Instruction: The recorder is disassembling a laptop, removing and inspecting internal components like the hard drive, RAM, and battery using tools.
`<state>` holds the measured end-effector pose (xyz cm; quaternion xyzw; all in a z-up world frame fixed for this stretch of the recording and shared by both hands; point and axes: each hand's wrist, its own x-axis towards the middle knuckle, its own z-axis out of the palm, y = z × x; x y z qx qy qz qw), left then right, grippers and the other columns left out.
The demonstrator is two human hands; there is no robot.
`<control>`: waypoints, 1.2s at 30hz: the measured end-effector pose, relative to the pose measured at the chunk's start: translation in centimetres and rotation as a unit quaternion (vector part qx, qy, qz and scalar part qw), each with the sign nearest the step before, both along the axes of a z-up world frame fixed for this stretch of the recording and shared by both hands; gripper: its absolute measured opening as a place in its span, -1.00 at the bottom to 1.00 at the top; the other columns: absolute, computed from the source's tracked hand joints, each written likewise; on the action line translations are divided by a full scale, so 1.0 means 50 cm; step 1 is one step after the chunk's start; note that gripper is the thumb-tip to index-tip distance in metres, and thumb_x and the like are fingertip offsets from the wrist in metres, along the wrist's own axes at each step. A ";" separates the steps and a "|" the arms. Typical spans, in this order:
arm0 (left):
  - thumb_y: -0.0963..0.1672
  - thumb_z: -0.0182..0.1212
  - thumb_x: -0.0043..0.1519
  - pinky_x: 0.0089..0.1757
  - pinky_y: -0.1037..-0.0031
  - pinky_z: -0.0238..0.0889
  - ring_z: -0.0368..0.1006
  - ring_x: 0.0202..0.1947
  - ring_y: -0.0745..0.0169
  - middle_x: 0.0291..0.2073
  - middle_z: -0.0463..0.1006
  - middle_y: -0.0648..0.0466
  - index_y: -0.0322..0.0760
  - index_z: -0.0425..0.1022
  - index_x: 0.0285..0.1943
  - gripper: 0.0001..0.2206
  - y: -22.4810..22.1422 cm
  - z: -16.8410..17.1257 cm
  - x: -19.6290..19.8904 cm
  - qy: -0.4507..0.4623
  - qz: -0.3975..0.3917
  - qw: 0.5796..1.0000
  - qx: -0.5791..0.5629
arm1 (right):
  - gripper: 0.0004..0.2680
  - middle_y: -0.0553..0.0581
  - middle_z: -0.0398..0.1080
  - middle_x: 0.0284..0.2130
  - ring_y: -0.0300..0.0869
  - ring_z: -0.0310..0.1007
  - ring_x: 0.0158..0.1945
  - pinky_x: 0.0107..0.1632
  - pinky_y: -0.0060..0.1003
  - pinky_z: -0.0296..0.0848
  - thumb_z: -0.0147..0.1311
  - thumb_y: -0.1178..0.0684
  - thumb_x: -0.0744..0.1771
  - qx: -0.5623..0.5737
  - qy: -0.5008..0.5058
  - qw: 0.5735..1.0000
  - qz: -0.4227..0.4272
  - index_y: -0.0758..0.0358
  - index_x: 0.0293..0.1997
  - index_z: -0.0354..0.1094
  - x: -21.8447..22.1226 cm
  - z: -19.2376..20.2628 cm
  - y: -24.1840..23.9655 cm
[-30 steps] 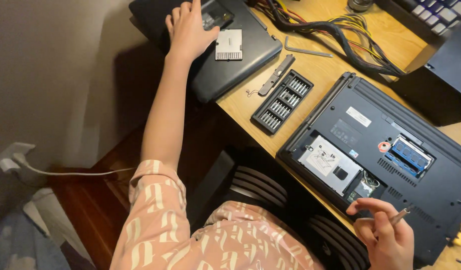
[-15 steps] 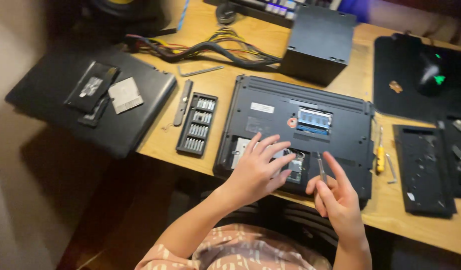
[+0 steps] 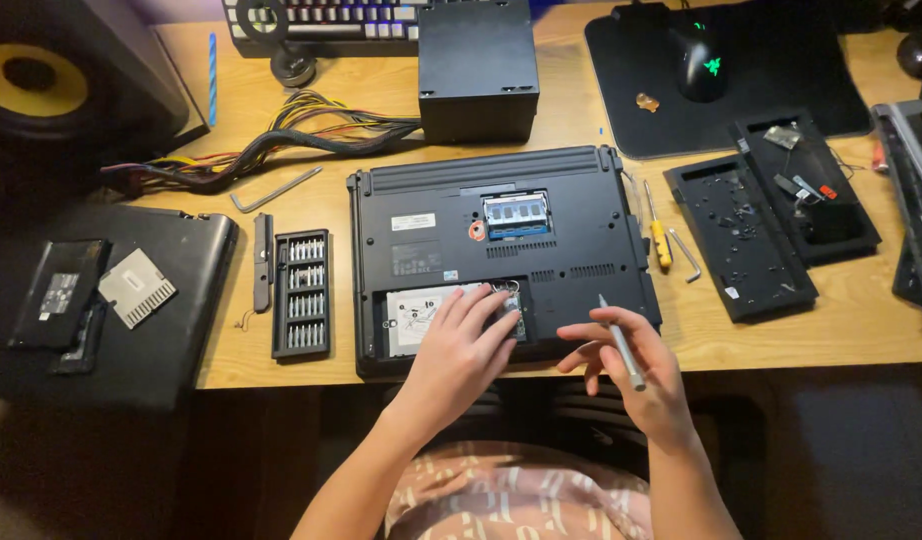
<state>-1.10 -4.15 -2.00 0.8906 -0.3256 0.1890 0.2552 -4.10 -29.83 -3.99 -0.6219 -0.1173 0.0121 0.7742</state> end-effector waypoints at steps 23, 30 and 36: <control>-0.17 0.37 0.19 -0.06 0.25 0.24 0.42 -0.13 0.09 -0.24 0.52 0.12 -0.22 0.62 -0.15 -0.90 0.144 0.041 -0.018 -0.028 0.203 0.978 -0.024 | -0.87 0.08 0.45 -0.20 -0.31 0.44 -0.22 -0.26 -0.47 0.43 -0.01 0.19 0.43 -0.196 -0.046 0.980 0.001 0.40 -0.01 0.47 0.092 0.040 0.035; -0.18 0.41 0.21 0.03 0.24 0.30 0.40 -0.01 -0.08 -0.03 0.50 -0.08 -0.37 0.51 0.24 -0.60 0.176 -0.003 -0.056 0.054 0.263 0.952 -0.144 | -0.89 0.12 0.50 -0.19 -0.30 0.51 -0.18 -0.20 -0.44 0.50 -0.01 0.19 0.43 -0.194 -0.021 0.981 0.012 0.42 0.02 0.33 0.124 0.056 0.089; -0.15 0.47 0.12 0.14 0.18 0.25 0.33 0.15 -0.19 0.16 0.43 -0.15 -0.48 0.34 0.36 -0.39 0.166 -0.018 -0.090 0.050 0.240 0.953 -0.179 | -0.89 0.12 0.58 -0.23 -0.31 0.55 -0.20 -0.16 -0.38 0.62 0.01 0.12 0.43 -0.195 0.004 0.973 0.128 0.37 -0.06 0.33 0.145 0.112 0.248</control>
